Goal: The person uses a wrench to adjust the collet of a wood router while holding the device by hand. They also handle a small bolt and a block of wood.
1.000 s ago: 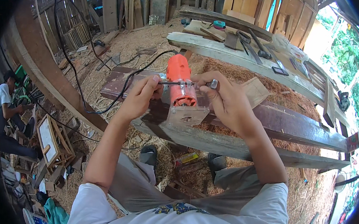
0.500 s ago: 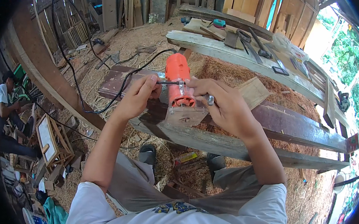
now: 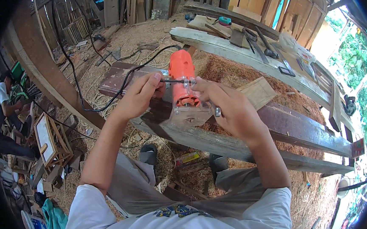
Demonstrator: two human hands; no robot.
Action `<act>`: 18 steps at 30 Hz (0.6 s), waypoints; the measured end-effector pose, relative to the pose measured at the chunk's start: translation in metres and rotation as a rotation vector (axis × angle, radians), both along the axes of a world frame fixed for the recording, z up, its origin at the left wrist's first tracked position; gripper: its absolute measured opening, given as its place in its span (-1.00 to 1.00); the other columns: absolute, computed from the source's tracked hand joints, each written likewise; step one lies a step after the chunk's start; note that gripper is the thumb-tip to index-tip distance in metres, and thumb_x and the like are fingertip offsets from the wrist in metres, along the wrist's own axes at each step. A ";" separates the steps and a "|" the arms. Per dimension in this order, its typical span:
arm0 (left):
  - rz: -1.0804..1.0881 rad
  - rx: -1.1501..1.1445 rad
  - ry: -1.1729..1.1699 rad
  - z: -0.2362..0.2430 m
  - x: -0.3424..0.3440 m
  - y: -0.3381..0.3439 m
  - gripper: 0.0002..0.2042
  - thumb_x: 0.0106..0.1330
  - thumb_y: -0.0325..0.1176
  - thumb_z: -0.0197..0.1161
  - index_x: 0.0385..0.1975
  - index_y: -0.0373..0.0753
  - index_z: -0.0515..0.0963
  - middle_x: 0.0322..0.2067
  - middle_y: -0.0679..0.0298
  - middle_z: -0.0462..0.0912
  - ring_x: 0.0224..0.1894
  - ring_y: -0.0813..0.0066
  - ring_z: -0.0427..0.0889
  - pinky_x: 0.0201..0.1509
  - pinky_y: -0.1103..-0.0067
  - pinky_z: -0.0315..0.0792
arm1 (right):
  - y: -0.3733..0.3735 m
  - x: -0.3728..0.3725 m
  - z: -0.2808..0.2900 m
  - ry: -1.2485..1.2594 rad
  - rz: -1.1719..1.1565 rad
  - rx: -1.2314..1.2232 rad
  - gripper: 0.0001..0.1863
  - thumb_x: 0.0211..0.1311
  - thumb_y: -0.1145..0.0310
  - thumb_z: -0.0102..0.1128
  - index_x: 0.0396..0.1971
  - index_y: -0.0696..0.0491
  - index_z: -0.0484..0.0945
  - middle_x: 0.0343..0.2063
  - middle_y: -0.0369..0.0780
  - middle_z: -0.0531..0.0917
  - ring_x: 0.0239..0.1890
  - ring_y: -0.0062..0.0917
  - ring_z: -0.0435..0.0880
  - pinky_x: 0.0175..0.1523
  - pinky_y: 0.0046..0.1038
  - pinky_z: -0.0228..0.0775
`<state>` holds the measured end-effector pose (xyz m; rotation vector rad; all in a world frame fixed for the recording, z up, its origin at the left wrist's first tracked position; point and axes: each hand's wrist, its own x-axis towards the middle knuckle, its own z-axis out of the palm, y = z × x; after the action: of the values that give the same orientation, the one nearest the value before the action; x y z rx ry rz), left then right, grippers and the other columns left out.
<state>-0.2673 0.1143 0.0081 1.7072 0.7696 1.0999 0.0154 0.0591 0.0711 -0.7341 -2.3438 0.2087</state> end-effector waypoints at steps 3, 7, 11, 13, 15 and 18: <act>0.000 -0.014 0.007 0.001 -0.001 0.000 -0.61 0.76 -0.09 -0.12 -0.32 -0.21 0.35 -0.39 0.42 0.35 -0.35 0.62 0.25 -0.25 0.58 0.25 | 0.006 0.000 0.002 0.068 0.025 -0.042 -0.64 0.09 0.78 0.22 -0.11 0.15 0.48 0.12 -0.07 0.71 0.35 -0.07 0.60 0.29 -0.18 0.55; 0.011 0.015 0.050 0.003 -0.006 -0.001 -0.61 0.75 -0.09 -0.12 -0.27 -0.26 0.41 -0.38 0.37 0.43 -0.30 0.58 0.38 -0.16 0.54 0.35 | 0.005 0.000 0.004 0.003 0.008 0.014 -0.58 0.08 0.79 0.23 -0.05 0.13 0.51 0.16 -0.07 0.70 0.35 -0.09 0.61 0.27 -0.21 0.57; 0.000 -0.011 0.031 -0.003 -0.007 -0.001 -0.60 0.75 -0.09 -0.10 -0.21 -0.31 0.47 -0.35 0.31 0.52 -0.25 0.52 0.51 -0.06 0.51 0.47 | 0.009 -0.001 -0.001 -0.001 0.062 -0.014 -0.52 0.07 0.81 0.21 0.02 0.11 0.54 0.20 -0.07 0.69 0.34 -0.09 0.63 0.24 -0.21 0.58; 0.002 -0.008 0.030 -0.003 -0.006 -0.001 -0.60 0.75 -0.09 -0.10 -0.20 -0.31 0.47 -0.35 0.31 0.52 -0.25 0.52 0.51 -0.06 0.51 0.47 | 0.011 -0.002 -0.002 0.018 0.095 0.007 -0.50 0.06 0.82 0.20 0.03 0.11 0.55 0.22 -0.06 0.68 0.31 -0.09 0.65 0.22 -0.21 0.59; 0.001 -0.011 0.028 -0.002 -0.004 -0.002 -0.60 0.75 -0.09 -0.10 -0.20 -0.31 0.47 -0.35 0.31 0.52 -0.25 0.52 0.52 -0.05 0.51 0.47 | 0.015 0.002 -0.002 0.035 0.101 -0.034 -0.54 0.11 0.80 0.13 0.03 0.12 0.55 0.20 -0.06 0.70 0.16 -0.14 0.75 0.15 -0.26 0.60; 0.005 0.026 0.049 0.004 -0.001 -0.005 -0.65 0.76 -0.13 -0.13 -0.32 -0.19 0.33 -0.42 0.46 0.29 -0.37 0.63 0.20 -0.27 0.58 0.22 | 0.015 0.004 0.005 0.163 0.064 -0.222 -0.61 0.15 0.74 0.10 -0.01 0.14 0.54 0.16 -0.04 0.73 -0.03 -0.22 0.78 0.10 -0.34 0.58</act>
<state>-0.2687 0.1092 0.0119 1.7609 0.7935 1.0790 0.0194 0.0739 0.0758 -0.7184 -2.2119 0.5440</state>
